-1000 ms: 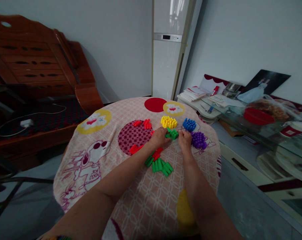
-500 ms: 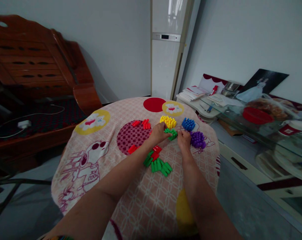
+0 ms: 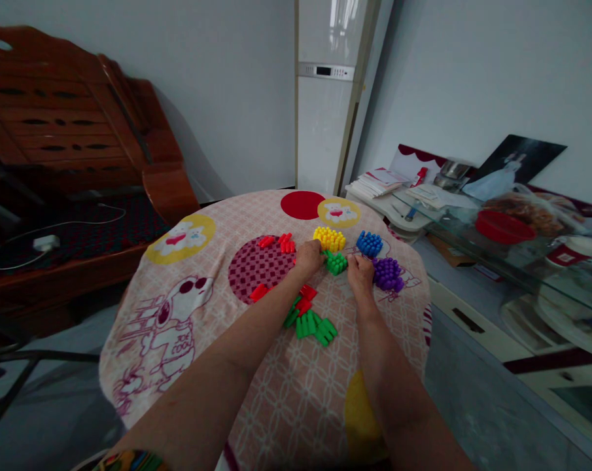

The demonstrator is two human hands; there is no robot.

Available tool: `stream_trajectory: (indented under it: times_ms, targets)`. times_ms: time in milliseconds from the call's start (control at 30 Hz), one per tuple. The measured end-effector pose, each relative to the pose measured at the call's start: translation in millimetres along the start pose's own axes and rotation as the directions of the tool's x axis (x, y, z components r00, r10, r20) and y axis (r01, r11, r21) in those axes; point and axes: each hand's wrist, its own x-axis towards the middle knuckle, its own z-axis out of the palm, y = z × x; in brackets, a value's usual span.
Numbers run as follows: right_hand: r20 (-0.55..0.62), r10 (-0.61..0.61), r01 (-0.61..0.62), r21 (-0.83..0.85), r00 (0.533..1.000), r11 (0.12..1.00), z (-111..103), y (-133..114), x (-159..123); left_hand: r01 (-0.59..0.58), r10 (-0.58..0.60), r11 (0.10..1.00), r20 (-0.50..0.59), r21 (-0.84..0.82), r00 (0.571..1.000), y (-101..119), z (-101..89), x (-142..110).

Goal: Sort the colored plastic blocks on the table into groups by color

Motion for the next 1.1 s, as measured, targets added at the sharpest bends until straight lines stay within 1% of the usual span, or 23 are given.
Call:
stream_trajectory:
  times_ms: [133,333,533,733,900,1000,1100]
  targets:
    - [0.005,0.002,-0.002,0.004,1.000,1.000,0.2,-1.2,-0.1,-0.009,0.005,0.995,-0.040,-0.097,0.999,-4.5,3.0,-0.9]
    - [0.008,0.010,-0.010,-0.006,1.000,1.000,0.7,-0.6,0.5,-0.039,0.038,0.996,-0.012,-0.075,0.999,-3.7,3.4,-0.8]
    - [0.008,0.001,-0.001,-0.003,1.000,1.000,0.6,-0.6,0.9,0.005,-0.009,0.995,-0.033,-0.103,0.999,-3.4,6.7,-0.8]
    - [0.004,0.010,-0.010,0.006,1.000,1.000,-0.3,-2.3,0.3,0.025,-0.029,0.988,-0.024,-0.154,0.999,-2.3,7.8,-0.7]
    - [-0.001,0.005,-0.005,0.005,1.000,1.000,-0.3,-2.5,0.1,-0.024,0.017,0.988,-0.043,-0.154,0.999,-2.5,5.1,-1.1]
    - [0.006,0.001,-0.001,-0.001,1.000,1.000,0.5,-1.1,0.7,-0.048,0.036,0.982,-0.068,-0.184,0.997,-4.0,4.2,-3.5]
    - [0.011,-0.002,0.002,-0.012,1.000,1.000,1.4,0.6,1.0,-0.094,0.081,0.972,-0.071,-0.217,0.994,-5.0,3.6,-7.4]
